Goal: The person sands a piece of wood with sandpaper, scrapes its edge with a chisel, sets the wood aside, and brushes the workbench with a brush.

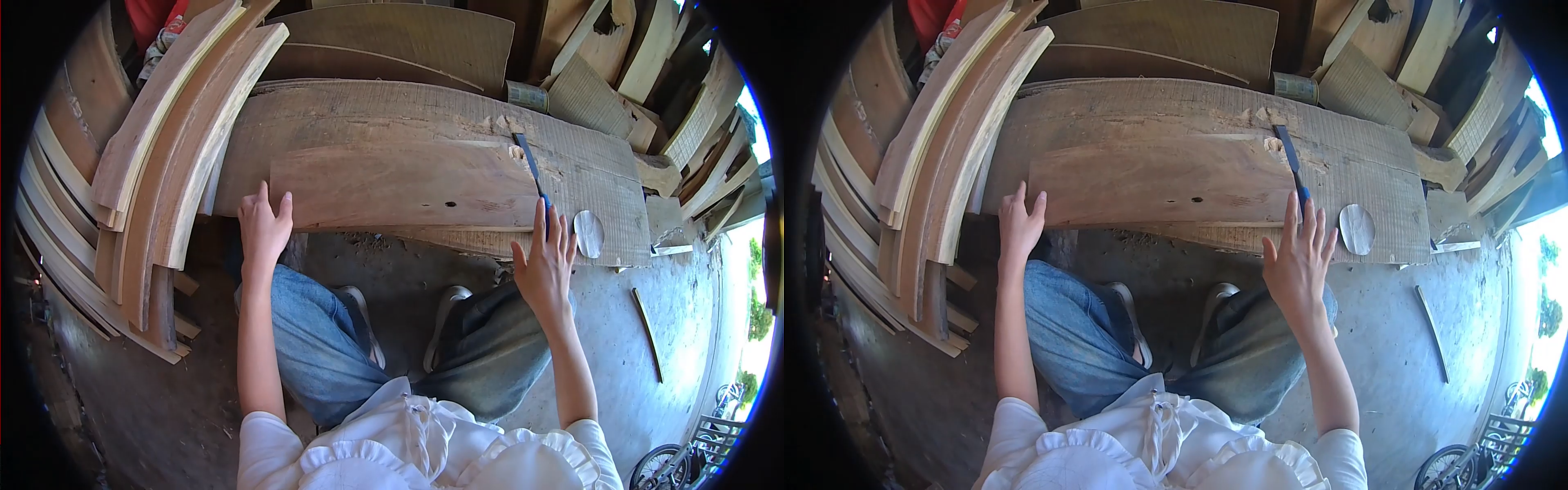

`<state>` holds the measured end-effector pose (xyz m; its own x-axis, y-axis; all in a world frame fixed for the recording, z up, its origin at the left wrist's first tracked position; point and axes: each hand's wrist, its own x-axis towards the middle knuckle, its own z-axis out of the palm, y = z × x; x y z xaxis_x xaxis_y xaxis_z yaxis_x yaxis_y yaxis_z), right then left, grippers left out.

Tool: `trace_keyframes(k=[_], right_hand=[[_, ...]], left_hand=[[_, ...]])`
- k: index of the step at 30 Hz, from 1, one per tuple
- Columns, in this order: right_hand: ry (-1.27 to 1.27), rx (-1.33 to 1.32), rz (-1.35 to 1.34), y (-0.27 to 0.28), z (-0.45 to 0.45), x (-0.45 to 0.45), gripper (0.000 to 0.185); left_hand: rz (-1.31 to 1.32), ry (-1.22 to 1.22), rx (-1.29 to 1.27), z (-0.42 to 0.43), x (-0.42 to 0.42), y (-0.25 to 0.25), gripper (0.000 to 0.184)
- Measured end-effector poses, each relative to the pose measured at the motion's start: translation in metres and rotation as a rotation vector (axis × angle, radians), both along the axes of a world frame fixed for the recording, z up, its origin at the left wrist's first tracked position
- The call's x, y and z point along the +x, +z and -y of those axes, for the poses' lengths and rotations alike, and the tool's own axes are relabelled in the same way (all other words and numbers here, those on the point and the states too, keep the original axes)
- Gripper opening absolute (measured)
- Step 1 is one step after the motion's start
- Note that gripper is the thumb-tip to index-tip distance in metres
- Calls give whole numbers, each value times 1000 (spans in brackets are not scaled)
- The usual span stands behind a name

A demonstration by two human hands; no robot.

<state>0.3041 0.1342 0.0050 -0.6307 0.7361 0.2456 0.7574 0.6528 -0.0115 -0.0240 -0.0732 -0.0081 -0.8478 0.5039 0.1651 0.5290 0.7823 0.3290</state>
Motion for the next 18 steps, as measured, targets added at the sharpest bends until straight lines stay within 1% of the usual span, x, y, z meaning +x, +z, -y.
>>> trace_keyframes(k=[1,2,3,5,7,8,9,10,12,13,14,15,17,18], right_hand=[[-15,3,-44,-3,-3,-6,76],[-28,-59,-146,-10,-8,-12,78],[-31,-59,-147,-10,-11,-15,78],[-103,-296,-237,-12,-15,-18,80],[-80,-315,-289,-12,-20,-16,82],[-115,-378,-300,-8,-22,-16,82],[-149,-440,-310,-5,-24,-16,82],[-148,-440,-309,-5,-27,-15,82],[-188,-491,-347,-7,-33,-12,75],[-191,-489,-348,-5,-37,-12,75],[-260,-529,-258,-2,-42,-15,70],[-327,-567,-170,0,-45,-17,67],[-348,-549,-202,-2,-46,-18,64],[-364,-542,-170,0,-46,-20,61]], left_hand=[[85,28,14,0,8,7,63],[171,55,29,1,13,12,63],[170,52,28,2,15,14,63],[221,108,-124,6,15,19,62],[227,141,-159,8,12,15,65],[236,176,-192,9,10,12,68],[237,176,-190,11,7,6,68],[272,188,-155,12,2,-2,71],[307,201,-120,13,-3,-8,74],[329,191,-174,12,-4,-8,79],[350,181,-230,11,-5,-8,84],[348,178,-230,9,-3,-1,84],[633,228,-97,6,1,16,87],[629,230,-94,8,-4,12,87]])
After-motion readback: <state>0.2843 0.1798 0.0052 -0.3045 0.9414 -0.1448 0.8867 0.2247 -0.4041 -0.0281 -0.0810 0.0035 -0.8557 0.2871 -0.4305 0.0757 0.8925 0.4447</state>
